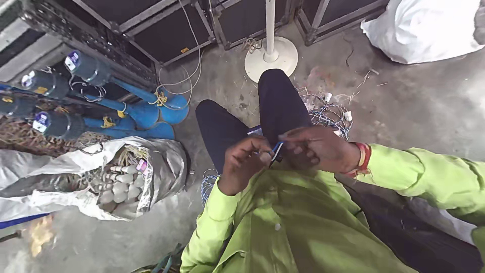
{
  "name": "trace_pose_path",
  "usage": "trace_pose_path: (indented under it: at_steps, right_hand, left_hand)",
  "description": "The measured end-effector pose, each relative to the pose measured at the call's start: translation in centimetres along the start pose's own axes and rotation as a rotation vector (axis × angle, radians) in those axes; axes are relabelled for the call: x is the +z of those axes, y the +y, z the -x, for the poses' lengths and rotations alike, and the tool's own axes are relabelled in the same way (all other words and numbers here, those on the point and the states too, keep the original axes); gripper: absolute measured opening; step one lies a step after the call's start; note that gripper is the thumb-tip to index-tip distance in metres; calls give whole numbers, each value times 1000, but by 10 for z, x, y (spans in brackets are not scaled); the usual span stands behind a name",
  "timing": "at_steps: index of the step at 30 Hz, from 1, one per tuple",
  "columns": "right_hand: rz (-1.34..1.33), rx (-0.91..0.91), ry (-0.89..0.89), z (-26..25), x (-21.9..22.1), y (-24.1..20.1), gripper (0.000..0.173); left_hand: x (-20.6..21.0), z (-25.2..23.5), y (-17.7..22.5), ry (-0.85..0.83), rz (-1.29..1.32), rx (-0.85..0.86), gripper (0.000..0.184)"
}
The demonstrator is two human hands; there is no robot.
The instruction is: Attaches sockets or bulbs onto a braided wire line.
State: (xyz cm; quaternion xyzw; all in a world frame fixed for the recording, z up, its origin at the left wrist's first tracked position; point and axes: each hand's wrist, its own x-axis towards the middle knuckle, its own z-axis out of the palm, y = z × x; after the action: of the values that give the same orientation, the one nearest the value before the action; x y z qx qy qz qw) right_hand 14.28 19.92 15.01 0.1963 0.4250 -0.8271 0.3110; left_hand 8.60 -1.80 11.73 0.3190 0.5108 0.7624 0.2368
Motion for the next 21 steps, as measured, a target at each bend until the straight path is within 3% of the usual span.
trace_pose_path:
  at_steps: [2, 4, 9, 11, 13, 16, 21]
  right_hand:
    - [76, 141, -107, -1, -3, -6, 44]
    - [315, 116, -153, -1, -7, -12, 42]
    - [785, -751, -124, -5, -23, -10, 17]
    - [978, -1012, -5, -10, -24, -5, 26]
    - [1146, -1182, 94, -14, -25, -1, 22]
    - [1209, -1208, 157, -18, -21, 2, 27]
    - [1001, -926, 91, -22, -8, 7, 34]
  left_hand:
    - [1, 1, -1, -73, 11, 58, 13]
    - [3, 5, -2, -57, 43, 70, 14]
    - [9, -2, -6, 147, 218, -10, 15]
    - [10, -4, -5, 190, 168, -27, 14]
    - [10, -4, -5, 232, 92, -18, 14]
    - [10, -2, -6, 239, -1, 63, 16]
    - [12, -1, -7, 163, -13, 171, 16]
